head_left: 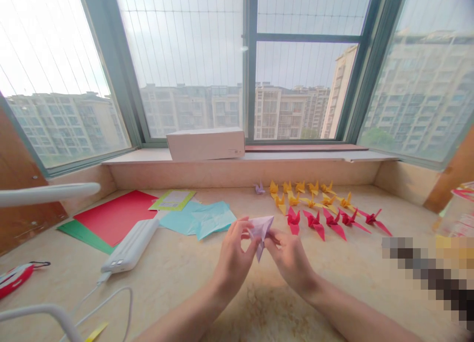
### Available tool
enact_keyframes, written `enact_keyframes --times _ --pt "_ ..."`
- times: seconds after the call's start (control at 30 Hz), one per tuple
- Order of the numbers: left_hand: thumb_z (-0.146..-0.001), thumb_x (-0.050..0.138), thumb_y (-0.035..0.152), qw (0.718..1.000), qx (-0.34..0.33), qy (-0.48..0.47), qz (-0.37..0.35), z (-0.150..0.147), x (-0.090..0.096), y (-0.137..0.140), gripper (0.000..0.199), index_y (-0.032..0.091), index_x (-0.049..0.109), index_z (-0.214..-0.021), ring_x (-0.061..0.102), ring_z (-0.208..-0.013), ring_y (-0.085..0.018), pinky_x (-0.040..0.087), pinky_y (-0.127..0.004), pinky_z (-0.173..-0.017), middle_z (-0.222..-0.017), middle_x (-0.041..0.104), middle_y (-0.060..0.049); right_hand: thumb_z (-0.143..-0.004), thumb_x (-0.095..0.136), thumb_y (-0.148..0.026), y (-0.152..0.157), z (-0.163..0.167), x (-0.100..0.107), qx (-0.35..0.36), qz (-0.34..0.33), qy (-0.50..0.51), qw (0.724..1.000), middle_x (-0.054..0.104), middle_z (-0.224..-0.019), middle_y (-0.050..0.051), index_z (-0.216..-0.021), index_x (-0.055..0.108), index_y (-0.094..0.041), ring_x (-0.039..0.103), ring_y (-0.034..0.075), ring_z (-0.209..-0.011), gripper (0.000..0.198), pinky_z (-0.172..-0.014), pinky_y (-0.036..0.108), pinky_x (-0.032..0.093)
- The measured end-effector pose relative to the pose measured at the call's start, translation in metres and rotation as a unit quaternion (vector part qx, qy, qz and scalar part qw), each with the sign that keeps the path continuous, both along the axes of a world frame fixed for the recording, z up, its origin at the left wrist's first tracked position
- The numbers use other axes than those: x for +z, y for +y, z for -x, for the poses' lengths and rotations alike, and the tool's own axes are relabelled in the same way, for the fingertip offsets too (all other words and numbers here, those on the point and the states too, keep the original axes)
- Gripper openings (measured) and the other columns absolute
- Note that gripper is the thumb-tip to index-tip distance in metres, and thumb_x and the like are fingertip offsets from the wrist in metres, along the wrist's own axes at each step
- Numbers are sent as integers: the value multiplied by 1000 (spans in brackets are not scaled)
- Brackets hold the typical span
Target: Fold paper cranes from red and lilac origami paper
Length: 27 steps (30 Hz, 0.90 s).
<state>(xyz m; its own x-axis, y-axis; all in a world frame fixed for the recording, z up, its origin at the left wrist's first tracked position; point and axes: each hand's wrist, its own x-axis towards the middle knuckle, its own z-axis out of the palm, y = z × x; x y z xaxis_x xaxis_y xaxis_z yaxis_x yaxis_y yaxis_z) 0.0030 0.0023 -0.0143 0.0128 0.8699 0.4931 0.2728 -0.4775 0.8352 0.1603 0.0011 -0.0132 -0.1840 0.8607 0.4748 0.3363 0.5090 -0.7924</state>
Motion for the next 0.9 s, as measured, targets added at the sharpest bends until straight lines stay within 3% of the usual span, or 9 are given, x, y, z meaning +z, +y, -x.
enact_keyframes --times 0.1,0.2,0.27,0.33,0.4,0.5,0.63,0.73,0.9 --pt "-81 66 21 997 -61 -26 25 -3 -2 -5 47 20 55 -126 60 -118 -28 46 -45 -102 -132 59 -15 -92 49 -27 -1 1 0 -9 -6 -18 1000 75 -83 7 -101 73 -19 70 25 -76 27 -68 31 52" --pt "-77 68 18 996 -80 -26 34 -4 -5 -8 63 20 50 -137 48 -133 -30 32 -46 -114 -140 54 -14 -93 47 -28 -2 1 -1 4 -18 -60 998 73 -72 6 -92 74 -20 69 24 -69 28 -63 29 49" --pt "-77 68 18 996 -73 -31 43 -5 -8 -8 63 20 51 -137 46 -134 -31 30 -45 -115 -141 54 -13 -93 48 -28 -3 0 -1 11 -37 -85 996 73 -72 6 -89 74 -21 68 24 -68 28 -62 28 48" --pt "-80 66 20 995 -69 -44 59 -5 -10 -7 61 20 50 -139 54 -126 -30 40 -43 -108 -131 61 -13 -92 49 -25 -3 0 0 6 -55 -94 994 74 -74 6 -90 74 -22 68 24 -70 26 -65 29 48" --pt "-83 65 26 991 -81 -59 90 -6 -10 -6 63 19 45 -142 65 -105 -27 52 -38 -90 -112 69 -11 -90 51 -23 -3 -1 2 -2 -68 -93 993 74 -74 5 -92 74 -22 67 23 -71 24 -67 29 49" --pt "-84 67 33 982 -108 -90 129 -6 -7 -6 68 18 41 -145 67 -86 -21 53 -30 -72 -100 70 -8 -89 50 -20 -3 -3 3 -12 -85 -103 991 73 -72 4 -91 74 -23 66 22 -71 24 -66 29 49" --pt "-85 65 34 975 -110 -137 132 -2 -2 -2 64 16 42 -142 64 -104 -23 51 -31 -86 -121 66 -14 -89 50 -20 0 -4 1 -43 -106 -139 984 73 -76 5 -88 72 -23 65 23 -73 23 -67 32 48" --pt "-82 65 24 974 -98 -157 127 3 -3 4 66 17 41 -143 66 -103 -24 52 -33 -87 -122 67 -14 -86 54 -18 3 -6 -5 -82 -112 -147 979 74 -82 7 -94 72 -22 65 26 -79 20 -70 34 49" --pt "-74 62 11 991 -52 -91 81 3 -3 5 46 20 65 -119 66 -105 -26 52 -34 -88 -118 71 -9 -93 53 -34 7 -9 -13 -59 -121 -172 976 75 -102 10 -121 64 -22 68 26 -84 33 -82 38 50"
